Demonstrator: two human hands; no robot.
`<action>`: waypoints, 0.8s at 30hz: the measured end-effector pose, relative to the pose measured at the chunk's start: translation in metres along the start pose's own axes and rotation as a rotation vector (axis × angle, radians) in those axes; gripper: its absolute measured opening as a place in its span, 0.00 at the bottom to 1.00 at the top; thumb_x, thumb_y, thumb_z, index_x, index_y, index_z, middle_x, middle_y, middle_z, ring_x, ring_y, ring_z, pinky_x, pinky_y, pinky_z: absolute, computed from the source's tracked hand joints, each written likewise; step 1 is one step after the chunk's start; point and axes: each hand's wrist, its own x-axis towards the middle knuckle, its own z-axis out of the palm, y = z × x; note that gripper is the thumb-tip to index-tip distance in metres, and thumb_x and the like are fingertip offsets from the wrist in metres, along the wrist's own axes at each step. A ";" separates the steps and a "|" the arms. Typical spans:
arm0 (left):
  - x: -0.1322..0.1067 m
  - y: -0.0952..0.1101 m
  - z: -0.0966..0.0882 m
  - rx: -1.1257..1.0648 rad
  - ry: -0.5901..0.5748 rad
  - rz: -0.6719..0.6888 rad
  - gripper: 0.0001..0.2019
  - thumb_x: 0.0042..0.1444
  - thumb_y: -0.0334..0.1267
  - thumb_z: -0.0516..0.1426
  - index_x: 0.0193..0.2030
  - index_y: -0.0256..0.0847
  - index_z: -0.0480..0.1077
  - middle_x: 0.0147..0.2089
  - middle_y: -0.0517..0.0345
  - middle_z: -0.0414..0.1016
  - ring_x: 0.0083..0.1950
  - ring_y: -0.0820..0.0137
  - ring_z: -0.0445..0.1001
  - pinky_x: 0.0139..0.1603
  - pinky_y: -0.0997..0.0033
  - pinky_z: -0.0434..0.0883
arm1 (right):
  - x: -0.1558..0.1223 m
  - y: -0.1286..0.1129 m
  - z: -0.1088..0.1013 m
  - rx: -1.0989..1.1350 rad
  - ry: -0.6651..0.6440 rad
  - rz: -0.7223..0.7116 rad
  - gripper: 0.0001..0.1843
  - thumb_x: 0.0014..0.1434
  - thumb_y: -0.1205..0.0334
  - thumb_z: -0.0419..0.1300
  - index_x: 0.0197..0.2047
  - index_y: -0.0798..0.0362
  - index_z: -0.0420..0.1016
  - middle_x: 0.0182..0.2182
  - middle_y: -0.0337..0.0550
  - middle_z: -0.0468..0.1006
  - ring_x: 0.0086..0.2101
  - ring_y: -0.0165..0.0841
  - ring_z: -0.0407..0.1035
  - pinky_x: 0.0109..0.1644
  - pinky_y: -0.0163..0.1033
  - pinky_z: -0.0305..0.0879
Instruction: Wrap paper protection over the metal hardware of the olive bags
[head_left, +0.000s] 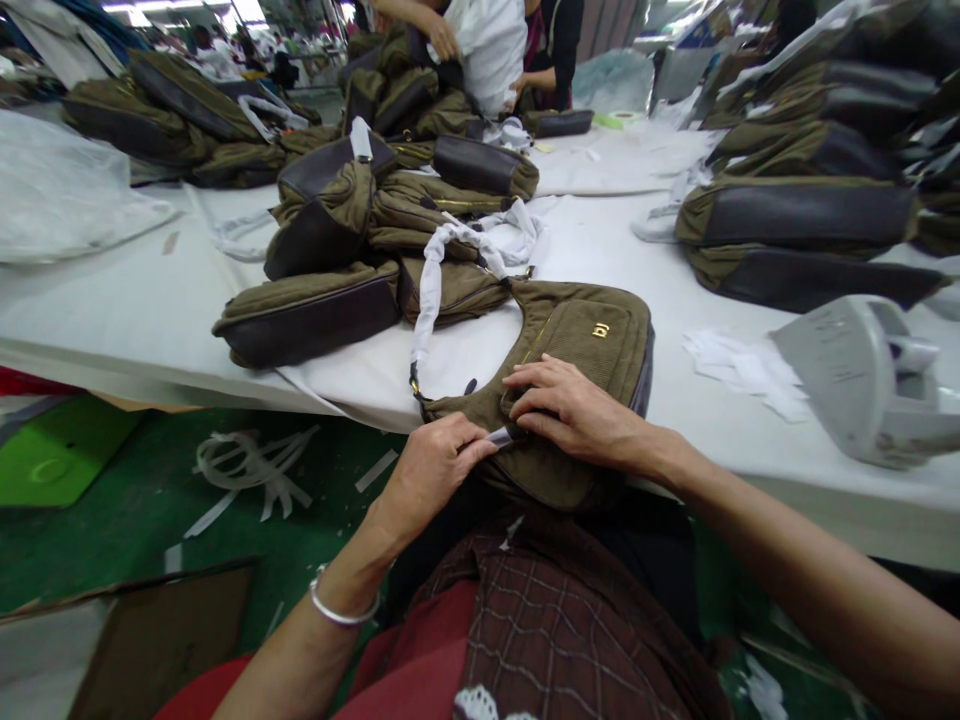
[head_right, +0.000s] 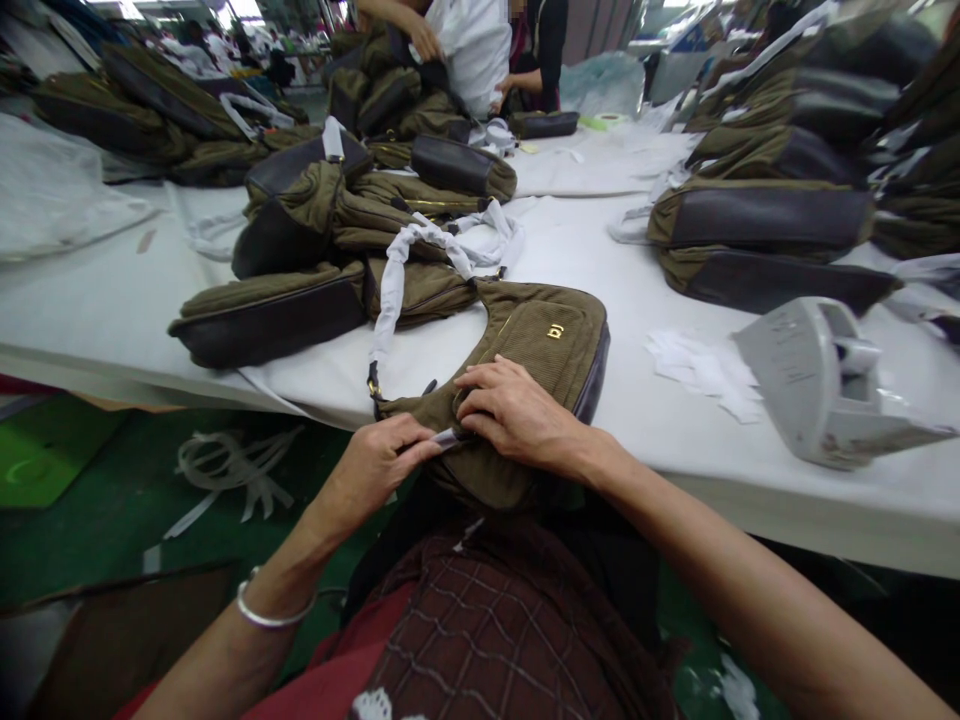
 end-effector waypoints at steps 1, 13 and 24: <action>0.003 0.002 0.001 0.015 -0.005 0.002 0.08 0.62 0.39 0.58 0.35 0.40 0.78 0.32 0.60 0.74 0.34 0.72 0.72 0.38 0.74 0.66 | -0.001 0.002 -0.003 0.005 0.030 0.004 0.09 0.65 0.63 0.56 0.41 0.51 0.79 0.54 0.48 0.75 0.56 0.40 0.66 0.66 0.61 0.51; 0.011 0.019 0.021 0.078 0.033 -0.008 0.06 0.61 0.40 0.60 0.40 0.42 0.77 0.37 0.58 0.77 0.40 0.69 0.75 0.43 0.71 0.68 | -0.012 0.014 -0.001 0.058 0.162 0.065 0.09 0.65 0.66 0.56 0.43 0.50 0.78 0.51 0.47 0.76 0.53 0.38 0.69 0.65 0.59 0.54; 0.015 0.014 0.023 -0.318 0.165 -0.157 0.10 0.60 0.40 0.58 0.29 0.40 0.70 0.28 0.63 0.69 0.30 0.74 0.68 0.34 0.75 0.65 | -0.011 0.012 -0.003 0.085 0.174 0.024 0.08 0.64 0.66 0.57 0.43 0.49 0.77 0.50 0.47 0.77 0.53 0.38 0.69 0.64 0.57 0.57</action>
